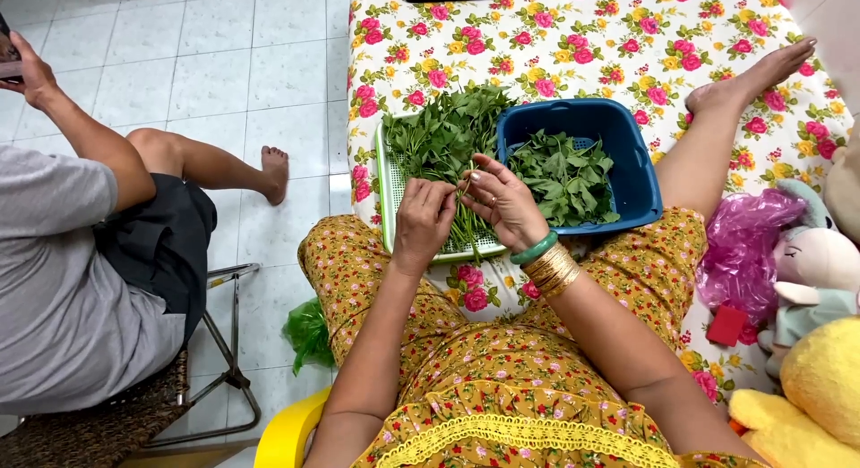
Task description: Picking leaves from a bunch of water spinach and placing them into a blue plastic basket for food preparation.
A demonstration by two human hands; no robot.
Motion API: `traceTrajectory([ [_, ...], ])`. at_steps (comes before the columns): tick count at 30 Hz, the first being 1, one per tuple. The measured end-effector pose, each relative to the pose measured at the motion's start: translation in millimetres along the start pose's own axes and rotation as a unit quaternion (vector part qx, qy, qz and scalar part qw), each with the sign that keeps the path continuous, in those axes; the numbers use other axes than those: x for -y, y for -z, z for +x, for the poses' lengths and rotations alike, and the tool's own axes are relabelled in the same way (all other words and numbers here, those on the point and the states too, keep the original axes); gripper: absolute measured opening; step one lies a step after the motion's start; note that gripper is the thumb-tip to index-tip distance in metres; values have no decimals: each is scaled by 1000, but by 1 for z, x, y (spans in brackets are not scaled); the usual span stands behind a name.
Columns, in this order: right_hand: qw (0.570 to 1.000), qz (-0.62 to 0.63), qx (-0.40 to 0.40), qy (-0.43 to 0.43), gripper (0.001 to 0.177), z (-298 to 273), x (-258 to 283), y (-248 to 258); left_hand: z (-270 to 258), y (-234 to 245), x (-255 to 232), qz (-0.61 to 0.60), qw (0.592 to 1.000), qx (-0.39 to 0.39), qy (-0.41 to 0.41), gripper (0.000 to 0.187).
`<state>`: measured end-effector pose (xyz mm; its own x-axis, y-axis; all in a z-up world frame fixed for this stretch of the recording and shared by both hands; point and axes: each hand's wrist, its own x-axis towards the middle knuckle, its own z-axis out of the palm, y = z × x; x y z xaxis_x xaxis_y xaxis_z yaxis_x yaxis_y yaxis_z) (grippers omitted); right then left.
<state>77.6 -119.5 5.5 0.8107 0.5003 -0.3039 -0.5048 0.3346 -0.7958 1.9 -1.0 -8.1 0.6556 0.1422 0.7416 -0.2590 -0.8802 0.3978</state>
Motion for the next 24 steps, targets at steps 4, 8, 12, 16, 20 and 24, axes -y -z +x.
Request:
traceTrajectory([
  [4,999,29,-12,-2,39,-3,10,-4,-12,-11,11,-34,999,7,35,10],
  [8,997,78,-5,15,38,3,10,5,-20,-18,17,-76,992,25,101,9],
  [12,995,94,-13,22,36,3,14,7,-20,-18,17,-126,977,23,169,9],
  [16,995,95,-12,29,36,7,12,13,-15,-5,8,-169,959,18,229,9],
  [20,995,88,-4,50,37,8,10,16,-9,2,7,-207,926,25,314,9],
  [24,994,80,-6,73,36,6,12,14,-6,8,8,-231,897,35,375,10],
])
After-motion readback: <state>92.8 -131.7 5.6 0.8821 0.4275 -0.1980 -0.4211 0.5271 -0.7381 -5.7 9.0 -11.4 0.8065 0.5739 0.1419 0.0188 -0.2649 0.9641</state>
